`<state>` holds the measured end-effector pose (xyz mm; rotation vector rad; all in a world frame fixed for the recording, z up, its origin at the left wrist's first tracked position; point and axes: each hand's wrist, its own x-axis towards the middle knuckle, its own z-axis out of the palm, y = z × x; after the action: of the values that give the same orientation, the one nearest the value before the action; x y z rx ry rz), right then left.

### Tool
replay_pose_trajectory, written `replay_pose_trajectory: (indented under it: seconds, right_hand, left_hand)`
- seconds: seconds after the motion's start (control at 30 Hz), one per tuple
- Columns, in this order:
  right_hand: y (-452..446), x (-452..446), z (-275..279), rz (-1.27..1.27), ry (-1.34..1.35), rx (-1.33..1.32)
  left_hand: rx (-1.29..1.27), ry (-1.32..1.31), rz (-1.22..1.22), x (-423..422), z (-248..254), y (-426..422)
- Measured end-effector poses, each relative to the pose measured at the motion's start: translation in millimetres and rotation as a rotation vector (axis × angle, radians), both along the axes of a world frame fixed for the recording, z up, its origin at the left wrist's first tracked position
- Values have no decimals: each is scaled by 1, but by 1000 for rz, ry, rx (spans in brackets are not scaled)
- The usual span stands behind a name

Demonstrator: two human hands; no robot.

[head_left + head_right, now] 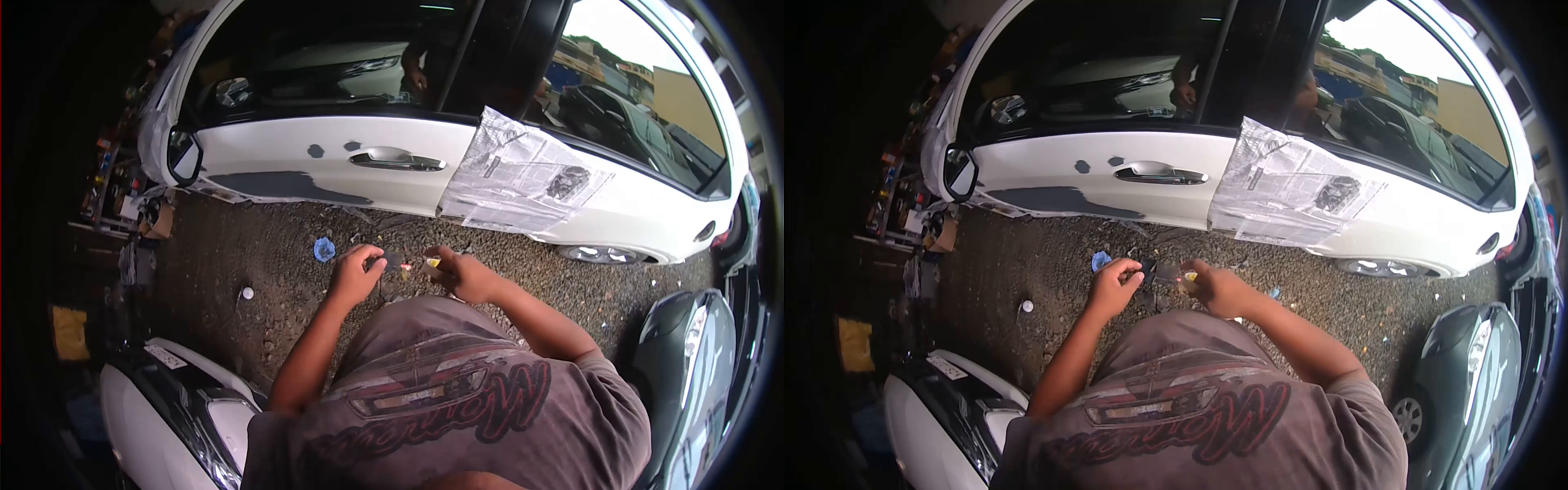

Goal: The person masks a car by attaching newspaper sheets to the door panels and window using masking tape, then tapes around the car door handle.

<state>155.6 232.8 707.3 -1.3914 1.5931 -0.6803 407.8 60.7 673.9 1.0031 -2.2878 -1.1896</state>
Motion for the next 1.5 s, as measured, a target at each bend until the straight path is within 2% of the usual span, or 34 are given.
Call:
replay_pose_trajectory:
  seconds: [0.07,0.1,0.13,0.2,0.27,0.33,0.43,0.47,0.57,0.63,0.73,0.8,0.87,0.97,1.07,1.2,1.4,1.5]
  right_hand:
    - [14,-2,-7,-151,-104,-27]
    - [16,-3,10,-192,-158,52]
    - [18,0,17,-217,-162,62]
    - [22,1,24,-313,-269,41]
    - [23,-8,28,-326,-228,9]
    - [25,-23,28,-384,-278,53]
    - [29,-59,13,-437,-244,37]
    - [31,-69,7,-464,-231,57]
    - [26,-103,11,-436,-222,116]
    - [22,-123,6,-428,-181,137]
    - [19,-147,-9,-426,-228,79]
    - [15,-161,-11,-425,-280,107]
    - [10,-175,-10,-384,-259,130]
    - [3,-185,-18,-364,-293,150]
    - [-9,-189,-14,-358,-349,151]
    - [-22,-187,-17,-316,-249,189]
    - [-47,-171,0,-343,-106,220]
    - [-58,-153,2,-358,-97,208]
  left_hand:
    - [-28,-50,-145,-13,12,-18]
    - [73,-87,-215,-22,20,-23]
    - [85,-91,-240,-33,22,-25]
    - [268,-83,-390,-57,24,-23]
    - [232,-102,-409,-87,28,-30]
    - [-226,-100,-223,-122,6,-50]
    - [-597,-219,-119,-160,-11,-92]
    - [-627,-275,-99,-172,-11,-102]
    - [-626,-368,-176,-203,5,-120]
    - [-491,-503,-77,-226,14,-121]
    - [-489,-546,3,-237,3,-123]
    - [-488,-487,-6,-233,-6,-125]
    - [-650,-447,-23,-227,-19,-126]
    - [-693,-401,-38,-228,-21,-129]
    - [-621,-504,-30,-226,-25,-130]
    - [-733,-402,57,-220,-38,-124]
    - [-604,-340,81,-215,-42,-128]
    - [-630,-251,92,-213,-46,-130]
